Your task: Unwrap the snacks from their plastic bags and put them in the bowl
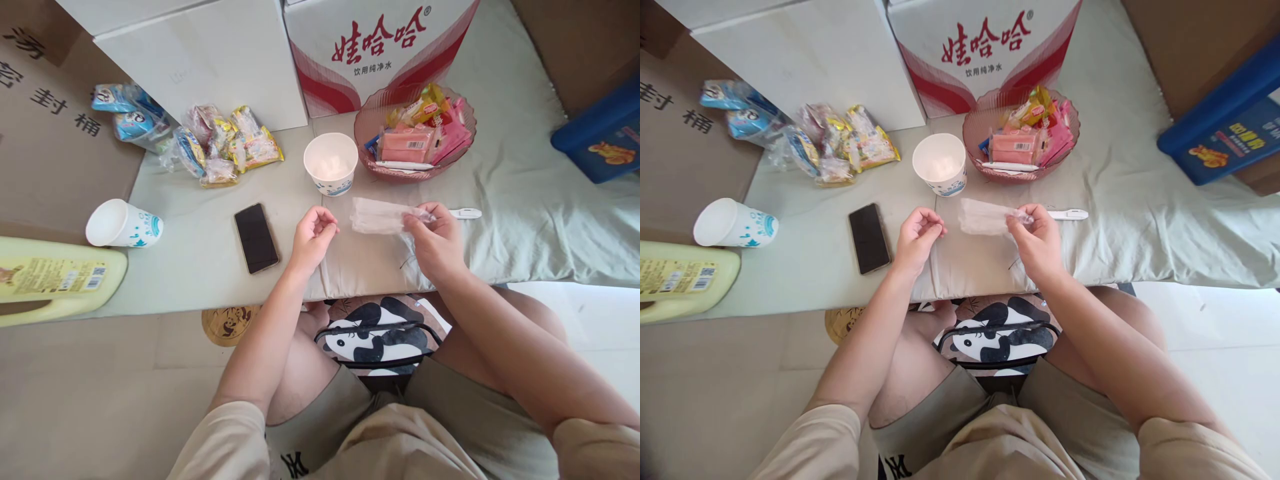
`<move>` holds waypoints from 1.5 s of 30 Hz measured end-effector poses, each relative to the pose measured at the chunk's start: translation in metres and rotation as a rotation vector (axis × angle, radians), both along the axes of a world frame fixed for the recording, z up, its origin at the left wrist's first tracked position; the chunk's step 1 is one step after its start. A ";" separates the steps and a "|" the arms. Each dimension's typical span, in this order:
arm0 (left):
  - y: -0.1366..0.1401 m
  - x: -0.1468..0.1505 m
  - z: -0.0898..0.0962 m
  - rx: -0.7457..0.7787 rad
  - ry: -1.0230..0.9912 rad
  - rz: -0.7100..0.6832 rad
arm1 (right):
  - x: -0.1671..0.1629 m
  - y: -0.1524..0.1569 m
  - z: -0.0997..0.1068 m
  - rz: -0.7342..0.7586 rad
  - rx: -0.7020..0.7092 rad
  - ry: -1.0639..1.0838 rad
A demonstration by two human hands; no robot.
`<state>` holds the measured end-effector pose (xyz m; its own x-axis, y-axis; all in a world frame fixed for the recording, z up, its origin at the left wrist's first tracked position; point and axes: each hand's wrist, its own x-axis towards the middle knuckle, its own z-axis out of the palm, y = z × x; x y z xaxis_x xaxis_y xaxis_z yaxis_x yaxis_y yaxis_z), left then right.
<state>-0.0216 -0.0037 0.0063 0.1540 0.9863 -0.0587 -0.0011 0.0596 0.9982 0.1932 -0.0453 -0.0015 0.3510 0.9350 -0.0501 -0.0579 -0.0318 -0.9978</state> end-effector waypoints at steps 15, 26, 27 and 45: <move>-0.016 0.031 -0.002 -0.090 -0.087 -0.244 | -0.012 -0.013 0.002 0.373 0.035 0.010; -0.017 0.036 0.001 -0.057 -0.091 -0.131 | -0.008 -0.011 0.010 0.334 -0.056 -0.124; -0.016 0.035 0.003 -0.045 -0.075 -0.102 | -0.007 -0.013 0.009 0.309 -0.056 -0.151; -0.011 -0.010 0.019 -0.091 -0.027 -0.063 | -0.105 0.193 0.084 0.418 0.059 -1.007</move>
<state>-0.0317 -0.0144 0.0253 0.2182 0.9654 -0.1429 -0.0213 0.1511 0.9883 0.0881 0.1479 0.0826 -0.1398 0.9815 0.1308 0.7908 0.1902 -0.5818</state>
